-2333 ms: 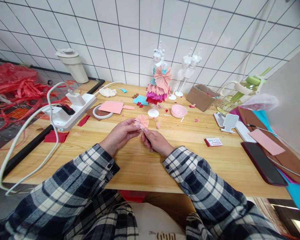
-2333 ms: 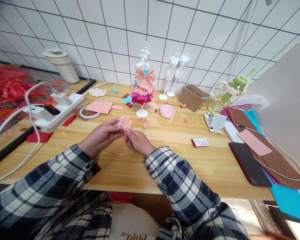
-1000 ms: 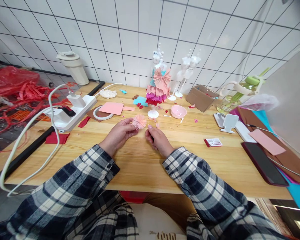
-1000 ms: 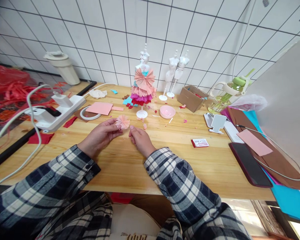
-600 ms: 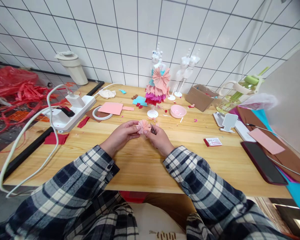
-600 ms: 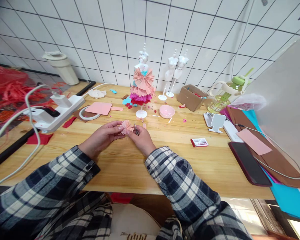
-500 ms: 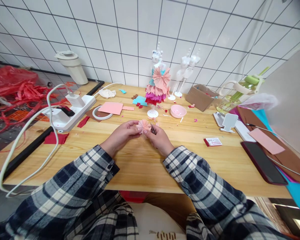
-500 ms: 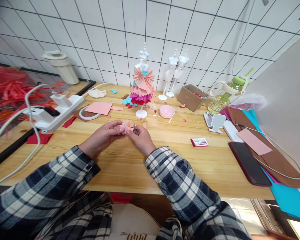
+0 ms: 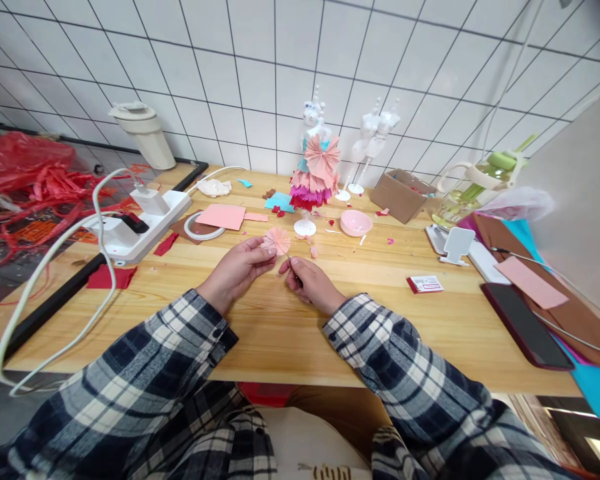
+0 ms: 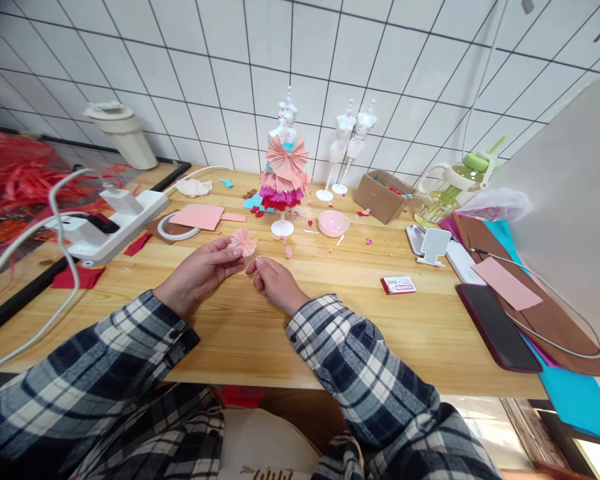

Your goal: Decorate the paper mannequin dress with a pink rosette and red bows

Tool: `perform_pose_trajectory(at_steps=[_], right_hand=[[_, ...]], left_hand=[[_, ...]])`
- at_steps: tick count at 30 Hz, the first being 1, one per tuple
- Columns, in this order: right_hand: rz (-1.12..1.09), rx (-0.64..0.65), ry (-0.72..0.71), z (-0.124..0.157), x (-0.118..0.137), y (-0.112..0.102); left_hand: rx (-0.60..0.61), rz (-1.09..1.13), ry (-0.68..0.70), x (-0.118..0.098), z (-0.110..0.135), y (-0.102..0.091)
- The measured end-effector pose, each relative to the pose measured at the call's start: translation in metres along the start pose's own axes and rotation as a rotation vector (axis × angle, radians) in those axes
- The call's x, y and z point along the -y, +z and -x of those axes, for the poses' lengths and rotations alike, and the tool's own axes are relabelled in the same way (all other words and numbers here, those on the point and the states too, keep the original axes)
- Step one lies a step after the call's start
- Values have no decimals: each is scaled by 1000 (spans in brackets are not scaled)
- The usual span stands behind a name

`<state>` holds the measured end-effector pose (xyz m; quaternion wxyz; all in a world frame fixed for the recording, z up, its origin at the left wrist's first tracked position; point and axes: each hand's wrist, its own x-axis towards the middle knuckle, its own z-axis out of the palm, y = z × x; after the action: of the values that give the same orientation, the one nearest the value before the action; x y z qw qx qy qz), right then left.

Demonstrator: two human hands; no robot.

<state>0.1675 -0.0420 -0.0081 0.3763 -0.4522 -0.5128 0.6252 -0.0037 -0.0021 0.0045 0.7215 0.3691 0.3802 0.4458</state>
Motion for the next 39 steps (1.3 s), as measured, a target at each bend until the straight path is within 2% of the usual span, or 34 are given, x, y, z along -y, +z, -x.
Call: perform_pose_trajectory(at_steps=[6, 15, 39], right_hand=[[131, 76, -40, 2, -3, 4], [201, 105, -93, 2, -4, 4], [263, 71, -139, -1, -3, 5]], left_hand=[[61, 55, -28, 3, -1, -1], [55, 56, -33, 6, -1, 1], [35, 70, -33, 7, -1, 4]])
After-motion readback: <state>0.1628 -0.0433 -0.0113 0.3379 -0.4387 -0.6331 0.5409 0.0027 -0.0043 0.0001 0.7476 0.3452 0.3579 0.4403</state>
